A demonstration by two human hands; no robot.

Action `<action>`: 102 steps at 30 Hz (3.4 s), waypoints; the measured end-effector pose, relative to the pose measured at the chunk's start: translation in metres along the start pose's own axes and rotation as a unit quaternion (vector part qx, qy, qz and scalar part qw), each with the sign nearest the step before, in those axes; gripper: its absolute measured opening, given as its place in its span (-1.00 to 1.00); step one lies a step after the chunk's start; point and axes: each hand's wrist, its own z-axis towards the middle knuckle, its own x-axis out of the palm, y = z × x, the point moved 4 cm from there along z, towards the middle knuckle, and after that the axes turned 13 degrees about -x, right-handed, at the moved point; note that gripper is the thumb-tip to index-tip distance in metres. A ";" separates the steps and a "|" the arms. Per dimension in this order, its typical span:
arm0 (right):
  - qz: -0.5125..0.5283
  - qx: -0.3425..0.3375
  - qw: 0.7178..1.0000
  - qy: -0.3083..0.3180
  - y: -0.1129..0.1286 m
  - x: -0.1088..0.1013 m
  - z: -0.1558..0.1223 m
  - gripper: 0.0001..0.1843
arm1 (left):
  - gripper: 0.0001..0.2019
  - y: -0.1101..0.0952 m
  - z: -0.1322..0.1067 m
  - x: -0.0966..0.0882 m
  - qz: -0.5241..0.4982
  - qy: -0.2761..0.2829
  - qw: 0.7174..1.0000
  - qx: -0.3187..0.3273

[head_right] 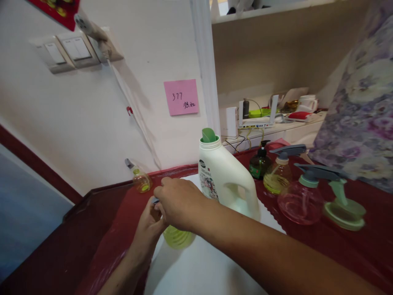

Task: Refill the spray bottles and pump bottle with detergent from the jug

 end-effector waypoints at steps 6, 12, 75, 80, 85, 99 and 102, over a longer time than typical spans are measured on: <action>0.002 0.003 1.000 0.006 -0.001 -0.001 0.000 -0.86 | -0.73 -0.003 0.002 -0.004 0.004 0.025 1.000 0.013; 0.002 0.002 1.000 0.007 -0.002 0.001 0.000 -0.87 | -0.76 0.001 0.002 -0.016 0.024 0.116 0.992 -0.038; -0.015 -0.003 1.000 0.010 -0.002 0.002 0.002 -0.89 | -0.76 0.003 0.001 -0.009 0.049 0.067 0.996 -0.036; -0.012 0.002 1.000 0.006 -0.001 0.001 0.002 -0.86 | -0.80 0.000 0.002 -0.006 0.065 0.094 0.992 -0.048; -0.005 0.015 1.000 -0.021 -0.002 -0.004 -0.004 -0.78 | -0.74 -0.003 0.003 -0.008 0.088 0.098 0.990 -0.050; 0.201 0.097 0.894 -0.389 0.023 0.085 -0.129 -0.40 | -0.19 -0.007 -0.003 -0.015 0.189 0.193 0.957 -0.110; 0.239 0.100 0.900 -0.351 0.023 0.114 -0.125 -0.27 | -0.24 -0.002 -0.001 -0.016 0.229 0.197 0.946 -0.115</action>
